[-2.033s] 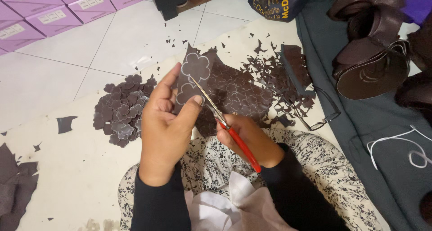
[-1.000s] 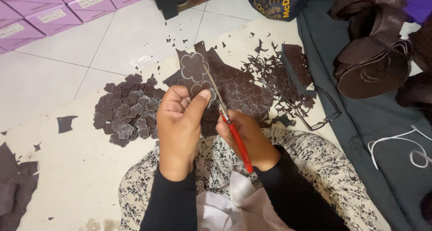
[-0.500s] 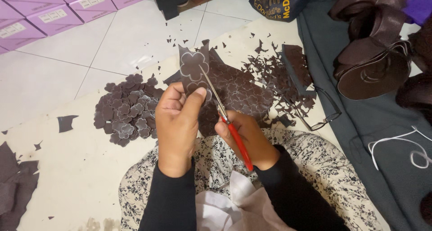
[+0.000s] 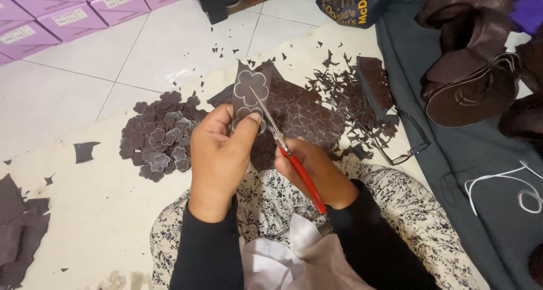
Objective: The person sits on the floor and uses red-handled scissors to cut cloud-shaped pieces from a dark brown sheet. Cut shapes are placed in a growing pile to the left, while offcuts remain scattered on the floor.
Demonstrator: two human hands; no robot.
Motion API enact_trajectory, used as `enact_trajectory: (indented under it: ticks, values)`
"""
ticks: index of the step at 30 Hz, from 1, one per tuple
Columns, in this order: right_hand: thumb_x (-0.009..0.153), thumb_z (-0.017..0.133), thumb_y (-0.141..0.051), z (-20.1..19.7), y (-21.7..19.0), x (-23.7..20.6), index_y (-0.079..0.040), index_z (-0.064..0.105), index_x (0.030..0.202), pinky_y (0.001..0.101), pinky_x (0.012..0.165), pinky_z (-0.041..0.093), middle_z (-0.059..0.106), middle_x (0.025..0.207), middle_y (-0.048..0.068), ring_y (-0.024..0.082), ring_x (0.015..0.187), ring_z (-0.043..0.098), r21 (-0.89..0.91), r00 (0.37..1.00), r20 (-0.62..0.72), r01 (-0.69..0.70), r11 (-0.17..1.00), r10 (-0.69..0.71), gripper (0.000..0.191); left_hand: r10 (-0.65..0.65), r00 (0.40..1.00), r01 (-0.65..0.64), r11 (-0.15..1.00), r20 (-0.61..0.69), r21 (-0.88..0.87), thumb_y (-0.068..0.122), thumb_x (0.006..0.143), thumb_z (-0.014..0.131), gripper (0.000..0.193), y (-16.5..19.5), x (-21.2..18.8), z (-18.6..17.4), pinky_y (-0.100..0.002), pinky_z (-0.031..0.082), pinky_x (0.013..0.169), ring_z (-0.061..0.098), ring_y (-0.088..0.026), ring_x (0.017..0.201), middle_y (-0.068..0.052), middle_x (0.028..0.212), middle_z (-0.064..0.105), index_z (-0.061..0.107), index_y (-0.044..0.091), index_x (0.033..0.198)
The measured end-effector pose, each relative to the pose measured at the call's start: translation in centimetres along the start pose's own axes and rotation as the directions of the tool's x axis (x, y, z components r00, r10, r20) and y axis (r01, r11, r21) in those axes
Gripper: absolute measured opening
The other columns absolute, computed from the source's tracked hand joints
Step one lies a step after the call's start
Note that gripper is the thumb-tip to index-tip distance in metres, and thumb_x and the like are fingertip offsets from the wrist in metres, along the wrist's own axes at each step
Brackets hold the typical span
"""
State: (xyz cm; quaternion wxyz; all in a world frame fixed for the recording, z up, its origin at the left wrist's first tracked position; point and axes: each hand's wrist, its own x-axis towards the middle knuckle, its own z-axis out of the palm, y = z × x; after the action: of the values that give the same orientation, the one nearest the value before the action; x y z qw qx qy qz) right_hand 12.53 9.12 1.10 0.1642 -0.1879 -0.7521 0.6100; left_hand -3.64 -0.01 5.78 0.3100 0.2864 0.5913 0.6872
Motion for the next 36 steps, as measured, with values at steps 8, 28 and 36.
enact_trajectory:
  ticks: [8,28,36]
  values:
    - [0.104,0.058,-0.048,0.0,0.8,0.1,-0.008,0.056,0.09,0.0251,0.061,0.041,0.046,0.076,-0.006,0.005,0.07,0.044,-0.066,0.996,-0.022,0.09,0.994,-0.092,0.042,-0.047,0.997,0.056,0.987,0.06,-0.151,0.006,0.096,0.064,0.012,-0.7,0.5,-0.3,-0.022,0.054,0.07,0.066,-0.007,0.076,-0.004,0.089,0.074,0.07,-0.003,0.1]
    - [0.103,0.057,-0.048,0.7,0.7,0.2,-0.009,0.055,0.092,0.0253,0.06,0.039,0.046,0.073,-0.006,0.005,0.067,0.043,-0.022,0.99,-0.113,0.084,0.996,-0.085,0.041,0.025,0.998,-0.013,0.974,0.049,-0.226,0.011,0.099,0.067,0.014,-1.5,0.2,1.1,-0.022,0.053,0.076,0.065,-0.005,0.083,-0.001,0.095,0.073,0.07,0.0,0.107]
    - [0.103,0.057,-0.046,0.1,0.4,-0.3,-0.009,0.053,0.093,0.025,0.06,0.038,0.045,0.074,-0.006,0.006,0.067,0.041,0.017,0.996,-0.058,0.067,0.998,-0.066,0.039,0.046,0.996,-0.041,0.997,0.075,-0.066,0.012,0.099,0.067,0.013,-0.8,-0.3,1.0,-0.021,0.051,0.07,0.063,-0.004,0.078,0.0,0.09,0.073,0.072,0.0,0.102]
